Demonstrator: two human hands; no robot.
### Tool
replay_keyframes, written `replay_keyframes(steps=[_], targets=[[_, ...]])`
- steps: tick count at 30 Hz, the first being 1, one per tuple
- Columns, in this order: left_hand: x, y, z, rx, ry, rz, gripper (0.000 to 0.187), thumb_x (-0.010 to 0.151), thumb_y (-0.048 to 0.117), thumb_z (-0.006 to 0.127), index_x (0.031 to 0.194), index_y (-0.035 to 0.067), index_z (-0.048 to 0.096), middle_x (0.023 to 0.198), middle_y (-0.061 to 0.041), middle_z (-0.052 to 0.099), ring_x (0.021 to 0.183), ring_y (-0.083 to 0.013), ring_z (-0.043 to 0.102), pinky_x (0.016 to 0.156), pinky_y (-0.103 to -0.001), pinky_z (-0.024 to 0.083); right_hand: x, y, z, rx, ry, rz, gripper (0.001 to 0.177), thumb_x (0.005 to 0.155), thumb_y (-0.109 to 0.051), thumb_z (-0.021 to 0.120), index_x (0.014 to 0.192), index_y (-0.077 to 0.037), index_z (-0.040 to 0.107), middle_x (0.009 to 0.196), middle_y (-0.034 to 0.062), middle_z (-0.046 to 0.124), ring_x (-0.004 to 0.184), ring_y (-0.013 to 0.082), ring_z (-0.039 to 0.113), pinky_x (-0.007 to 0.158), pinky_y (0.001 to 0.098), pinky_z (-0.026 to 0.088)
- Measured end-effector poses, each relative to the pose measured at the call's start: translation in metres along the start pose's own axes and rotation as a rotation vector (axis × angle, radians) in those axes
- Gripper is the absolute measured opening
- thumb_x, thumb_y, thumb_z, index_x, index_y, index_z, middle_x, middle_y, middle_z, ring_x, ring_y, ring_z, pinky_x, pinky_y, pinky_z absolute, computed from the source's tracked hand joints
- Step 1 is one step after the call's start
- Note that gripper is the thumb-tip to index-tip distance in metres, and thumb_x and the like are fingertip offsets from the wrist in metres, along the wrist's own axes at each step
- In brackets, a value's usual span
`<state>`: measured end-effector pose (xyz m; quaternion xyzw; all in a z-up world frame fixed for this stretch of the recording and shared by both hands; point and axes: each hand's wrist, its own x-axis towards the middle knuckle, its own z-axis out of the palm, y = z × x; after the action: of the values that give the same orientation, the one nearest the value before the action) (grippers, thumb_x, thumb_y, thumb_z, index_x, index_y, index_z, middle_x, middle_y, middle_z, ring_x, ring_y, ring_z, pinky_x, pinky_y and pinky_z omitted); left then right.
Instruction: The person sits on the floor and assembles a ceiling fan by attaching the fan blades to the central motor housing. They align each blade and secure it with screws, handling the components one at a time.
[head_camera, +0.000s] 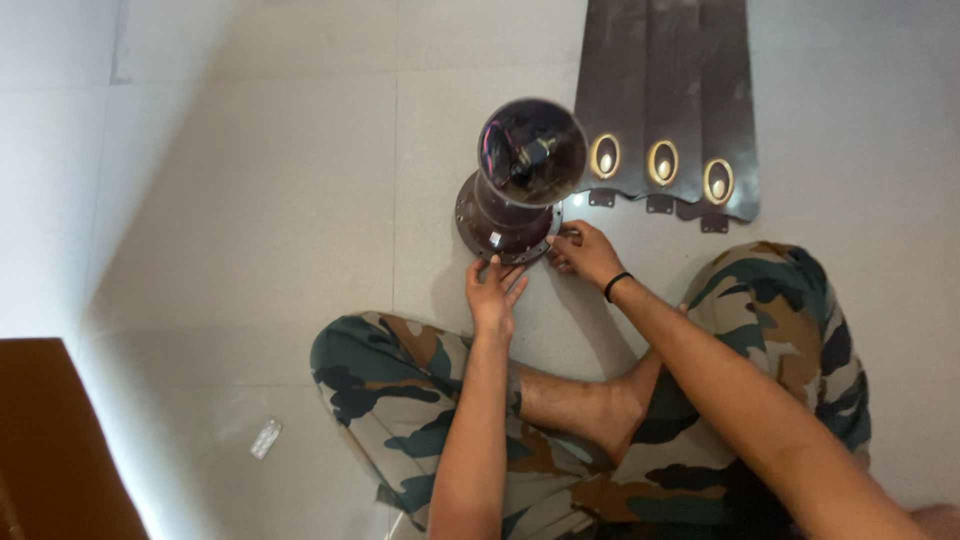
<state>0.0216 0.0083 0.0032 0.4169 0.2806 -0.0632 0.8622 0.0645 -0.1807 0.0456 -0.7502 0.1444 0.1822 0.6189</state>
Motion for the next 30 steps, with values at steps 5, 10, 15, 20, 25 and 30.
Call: replay_keyframes(steps=[5,10,15,20,25,30], targets=[[0.001,0.002,0.002,0.002,0.041,0.003,0.044,0.101,0.023,0.06,0.134,0.001,0.042,0.114,-0.022,0.067,0.106,-0.037,0.071,0.083,-0.047,0.061,0.014,0.0,-0.032,-0.216,0.302,-0.073,0.04,0.095,-0.031,0.07,0.121,-0.002,0.064,0.092,0.0117,0.074,0.081,0.0223,0.073,0.068,0.0342,0.057],[-0.002,0.001,-0.002,0.028,0.022,0.038,0.043,0.102,0.022,0.06,0.134,-0.002,0.043,0.115,-0.024,0.066,0.107,-0.0363,0.071,0.084,-0.046,0.064,0.036,0.018,-0.073,-0.554,0.761,-0.412,0.047,0.089,-0.018,0.082,0.124,0.001,0.057,0.119,0.0209,0.057,0.105,0.0327,0.061,0.089,0.0425,0.051],[-0.006,0.006,0.002,0.019,0.012,0.032,0.044,0.1,0.02,0.06,0.134,-0.002,0.042,0.116,-0.025,0.066,0.107,-0.036,0.071,0.084,-0.046,0.065,0.056,0.019,-0.084,-0.355,0.807,-0.217,0.056,0.087,-0.022,0.082,0.131,-0.003,0.052,0.121,0.0155,0.056,0.11,0.0304,0.06,0.097,0.042,0.05],[-0.01,0.011,0.006,0.01,0.006,0.031,0.046,0.1,0.019,0.06,0.135,-0.004,0.041,0.115,-0.025,0.064,0.106,-0.037,0.07,0.083,-0.046,0.064,0.058,0.017,-0.082,-0.327,0.821,-0.184,0.06,0.085,-0.019,0.083,0.132,-0.003,0.051,0.11,0.0132,0.063,0.104,0.0297,0.064,0.092,0.0428,0.051],[-0.016,0.016,0.008,0.063,0.018,0.013,0.046,0.102,0.021,0.059,0.136,-0.003,0.041,0.119,-0.025,0.064,0.11,-0.0354,0.071,0.087,-0.046,0.065,0.067,0.027,-0.083,-0.264,0.794,-0.189,0.057,0.082,-0.017,0.086,0.126,0.001,0.054,0.088,0.0108,0.075,0.093,0.0252,0.072,0.091,0.0385,0.053],[-0.014,0.016,0.007,0.033,0.001,0.016,0.047,0.101,0.021,0.06,0.136,-0.003,0.041,0.119,-0.025,0.064,0.11,-0.036,0.07,0.086,-0.046,0.065,0.1,0.054,-0.1,-0.004,0.698,-0.071,0.041,0.081,-0.008,0.083,0.118,-0.001,0.067,0.097,0.0081,0.076,0.09,0.0184,0.072,0.084,0.0311,0.056]])
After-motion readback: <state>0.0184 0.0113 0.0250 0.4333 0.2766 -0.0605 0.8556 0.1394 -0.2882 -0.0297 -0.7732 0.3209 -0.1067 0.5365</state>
